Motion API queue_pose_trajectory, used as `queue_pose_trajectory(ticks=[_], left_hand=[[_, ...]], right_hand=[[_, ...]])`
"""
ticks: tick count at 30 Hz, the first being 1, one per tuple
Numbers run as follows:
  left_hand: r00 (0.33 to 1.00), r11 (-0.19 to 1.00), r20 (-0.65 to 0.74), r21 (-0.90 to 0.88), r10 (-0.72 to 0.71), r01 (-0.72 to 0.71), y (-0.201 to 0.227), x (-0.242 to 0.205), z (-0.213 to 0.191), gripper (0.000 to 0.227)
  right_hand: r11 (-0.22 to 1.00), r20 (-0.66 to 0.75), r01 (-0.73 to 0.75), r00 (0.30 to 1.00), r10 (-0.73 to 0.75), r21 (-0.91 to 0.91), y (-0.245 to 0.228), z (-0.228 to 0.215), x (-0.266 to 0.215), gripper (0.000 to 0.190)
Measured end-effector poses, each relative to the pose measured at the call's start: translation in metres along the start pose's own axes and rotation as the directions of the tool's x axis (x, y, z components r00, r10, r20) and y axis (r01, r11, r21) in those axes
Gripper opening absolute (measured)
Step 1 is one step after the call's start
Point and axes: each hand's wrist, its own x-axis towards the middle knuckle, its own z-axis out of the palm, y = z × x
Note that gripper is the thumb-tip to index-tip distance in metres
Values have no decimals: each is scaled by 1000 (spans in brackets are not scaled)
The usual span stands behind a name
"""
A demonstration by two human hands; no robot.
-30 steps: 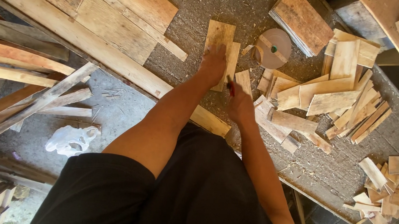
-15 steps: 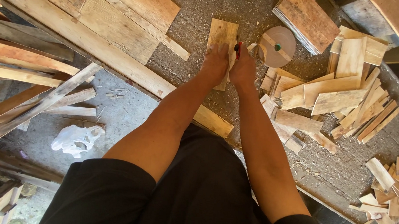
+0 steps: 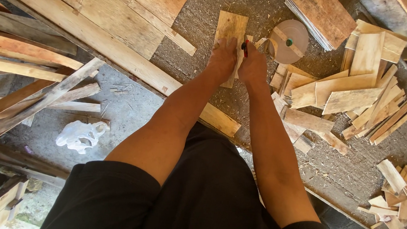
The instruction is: Fitting together small wooden slats on a workbench and securing them with tape.
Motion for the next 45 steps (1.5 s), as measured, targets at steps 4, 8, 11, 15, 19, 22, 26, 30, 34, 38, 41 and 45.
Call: queue_pose_trajectory(ticks=[4,8,11,15,19,22,26,30,34,38,41,45], left_hand=[[999,999,32,-31,24,-23,0,-13,-27,41],[999,999,42,-36,3,-2,-1,-13,-26,50],[1000,998,-3,-64,0,0,-1,-7,-14,48],[1000,998,16,-59,9,-8,-2,-11,-21,41],[999,997,-54,-80,1,-6,0,-9,-12,44],[999,997,-38,-83,-5,2,1,-6,-13,33],[1000,997,-16,-81,-2,1,0,-9,-21,45],[1000,991,-3,-132,-11,11,0,-11,-19,38],[999,994,41,-112,-2,6,1,-12,-28,47],[998,996,-57,-94,-9,3,-1,2,1,53],[1000,998,-14,-69,4,-5,0,-7,-15,56],[1000,997,-20,-83,-8,6,0,0,-4,60]], right_hand=[[999,-14,34,999,-34,1,10,4,1,44],[999,-12,47,999,-47,-11,7,3,-1,45],[997,-46,70,996,-71,-15,15,10,-3,48],[999,-20,31,999,-31,-15,16,11,-11,51],[997,-37,80,996,-80,4,34,26,-12,52],[999,-42,52,998,-51,9,28,22,-22,53],[1000,15,10,1000,-10,-19,21,18,-37,52],[1000,6,-21,1000,21,7,24,28,-53,53],[999,13,-34,999,34,31,34,41,-71,56],[997,-4,-36,999,36,75,32,44,-90,51],[998,18,-49,999,48,46,34,47,-101,45],[995,35,-48,998,45,88,28,43,-116,51]])
